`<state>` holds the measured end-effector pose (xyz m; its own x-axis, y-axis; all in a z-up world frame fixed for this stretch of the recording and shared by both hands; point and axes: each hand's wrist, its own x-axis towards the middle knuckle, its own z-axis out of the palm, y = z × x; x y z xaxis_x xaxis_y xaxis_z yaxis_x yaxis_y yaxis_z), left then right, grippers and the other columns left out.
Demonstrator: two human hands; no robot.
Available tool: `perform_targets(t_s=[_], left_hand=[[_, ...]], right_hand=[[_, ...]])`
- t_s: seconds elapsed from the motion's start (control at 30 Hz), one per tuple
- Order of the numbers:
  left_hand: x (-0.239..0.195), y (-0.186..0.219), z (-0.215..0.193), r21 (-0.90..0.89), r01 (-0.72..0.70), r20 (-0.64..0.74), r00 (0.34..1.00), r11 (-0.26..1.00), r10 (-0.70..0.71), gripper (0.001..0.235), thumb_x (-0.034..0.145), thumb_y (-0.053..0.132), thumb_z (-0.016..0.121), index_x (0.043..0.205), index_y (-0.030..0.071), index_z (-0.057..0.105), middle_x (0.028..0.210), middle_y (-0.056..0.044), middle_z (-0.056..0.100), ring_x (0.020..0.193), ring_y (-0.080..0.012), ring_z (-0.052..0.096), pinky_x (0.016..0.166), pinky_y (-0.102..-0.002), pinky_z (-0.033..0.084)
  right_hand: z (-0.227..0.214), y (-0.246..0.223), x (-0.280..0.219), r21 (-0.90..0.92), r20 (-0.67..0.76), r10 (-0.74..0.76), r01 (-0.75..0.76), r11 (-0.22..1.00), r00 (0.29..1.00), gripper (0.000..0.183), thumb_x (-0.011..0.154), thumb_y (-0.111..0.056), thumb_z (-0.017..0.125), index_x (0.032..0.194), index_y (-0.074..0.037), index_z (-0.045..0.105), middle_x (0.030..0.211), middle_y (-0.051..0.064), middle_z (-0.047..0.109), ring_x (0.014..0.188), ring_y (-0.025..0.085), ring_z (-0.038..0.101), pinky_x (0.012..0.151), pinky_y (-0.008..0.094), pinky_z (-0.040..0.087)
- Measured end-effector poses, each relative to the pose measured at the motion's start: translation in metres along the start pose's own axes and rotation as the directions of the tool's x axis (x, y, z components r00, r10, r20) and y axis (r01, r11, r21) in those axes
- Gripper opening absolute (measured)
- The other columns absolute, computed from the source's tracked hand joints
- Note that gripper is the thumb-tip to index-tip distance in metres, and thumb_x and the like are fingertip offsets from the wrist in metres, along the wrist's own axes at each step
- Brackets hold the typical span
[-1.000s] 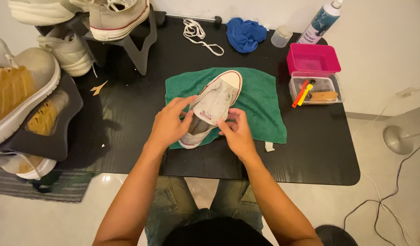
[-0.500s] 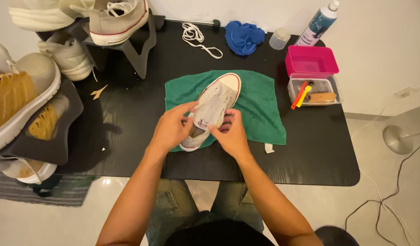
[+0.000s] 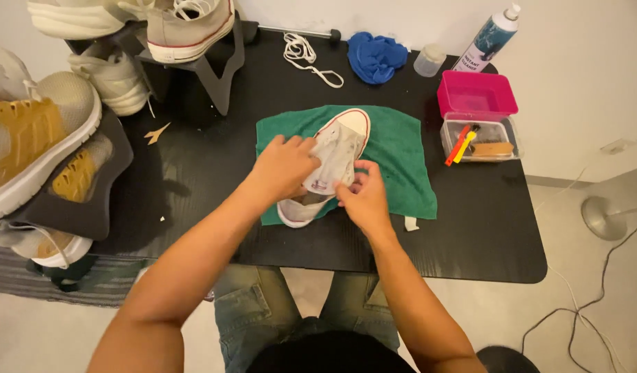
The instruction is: The person scrubs the interior and exterior of a white sneaker using a brush. They hold the shoe steady with one hand while scrubbing the toe box, sides, and inner lining with the other hand. The shoe is placed on a green towel on a black table.
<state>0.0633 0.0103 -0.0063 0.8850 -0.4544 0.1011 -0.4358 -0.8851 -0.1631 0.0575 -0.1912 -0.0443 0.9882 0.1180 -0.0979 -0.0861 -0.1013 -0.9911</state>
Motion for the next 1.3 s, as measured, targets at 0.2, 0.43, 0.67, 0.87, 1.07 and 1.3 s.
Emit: perform_targets(t_s=[0.2, 0.43, 0.67, 0.87, 1.07, 1.3], left_hand=[[0.009, 0.006, 0.018, -0.050, -0.055, -0.327, 0.944, 0.997, 0.036, 0.010, 0.077, 0.024, 0.076, 0.086, 0.022, 0.076, 0.104, 0.000, 0.067, 0.084, -0.0234, 0.070, 0.067, -0.039, 0.053], [-0.015, 0.027, 0.003, -0.342, 0.065, -0.289, 0.942, 0.937, -0.171, 0.006, 0.087, 0.021, 0.062, 0.092, 0.019, 0.064, 0.110, -0.002, 0.066, 0.089, -0.0297, 0.072, 0.069, -0.042, 0.058], [-0.022, 0.044, 0.005, -0.579, 0.217, -0.175, 0.908, 0.786, -0.380, 0.013, 0.087, 0.021, 0.068, 0.099, 0.018, 0.070, 0.129, -0.003, 0.060, 0.099, -0.0340, 0.073, 0.077, -0.049, 0.061], [-0.022, 0.054, 0.011, -0.728, 0.285, -0.073, 0.873, 0.624, -0.483, 0.028, 0.089, 0.020, 0.068, 0.116, 0.023, 0.071, 0.130, -0.007, 0.062, 0.107, -0.0387, 0.071, 0.083, -0.053, 0.059], [-0.025, 0.057, 0.011, -0.737, 0.249, -0.141, 0.852, 0.628, -0.504, 0.019, 0.086, 0.018, 0.070, 0.103, 0.021, 0.076, 0.127, -0.012, 0.068, 0.103, -0.0402, 0.071, 0.081, -0.050, 0.059], [-0.048, 0.070, -0.031, -0.816, 0.085, -0.266, 0.823, 0.571, -0.502, 0.041, 0.088, 0.022, 0.075, 0.126, 0.008, 0.069, 0.123, -0.018, 0.065, 0.113, -0.0397, 0.068, 0.089, -0.048, 0.058]], right_hand=[[-0.021, -0.016, 0.013, -0.025, -0.017, -0.164, 0.164, 0.986, 0.986, 0.047, 0.087, 0.001, 0.068, 0.132, 0.000, 0.052, 0.093, 0.013, 0.063, 0.068, 0.015, 0.064, 0.054, 0.025, 0.062], [-0.031, -0.010, 0.009, -0.195, -0.038, -0.249, 0.238, 0.952, 0.968, 0.044, 0.092, -0.003, 0.066, 0.136, -0.007, 0.063, 0.092, 0.012, 0.062, 0.069, 0.017, 0.066, 0.056, 0.028, 0.059], [-0.031, -0.004, 0.004, -0.374, -0.133, -0.270, 0.204, 0.905, 0.954, 0.054, 0.085, -0.011, 0.077, 0.138, -0.015, 0.065, 0.093, 0.011, 0.071, 0.067, 0.019, 0.067, 0.059, 0.031, 0.058], [-0.035, 0.009, 0.007, -0.380, -0.087, -0.370, 0.313, 0.870, 0.925, 0.049, 0.084, -0.006, 0.076, 0.132, -0.016, 0.071, 0.093, 0.012, 0.068, 0.074, 0.021, 0.070, 0.061, 0.029, 0.060], [-0.039, -0.005, -0.003, -0.385, -0.002, -0.328, 0.302, 0.872, 0.945, 0.055, 0.083, -0.012, 0.077, 0.137, -0.016, 0.068, 0.113, 0.014, 0.064, 0.094, 0.027, 0.068, 0.072, 0.034, 0.060], [-0.179, -0.018, 0.042, -0.731, -0.284, -0.777, 0.398, 0.555, 0.562, 0.014, 0.100, -0.005, 0.069, 0.111, -0.010, 0.077, 0.099, 0.013, 0.063, 0.092, 0.035, 0.065, 0.075, 0.040, 0.053]])
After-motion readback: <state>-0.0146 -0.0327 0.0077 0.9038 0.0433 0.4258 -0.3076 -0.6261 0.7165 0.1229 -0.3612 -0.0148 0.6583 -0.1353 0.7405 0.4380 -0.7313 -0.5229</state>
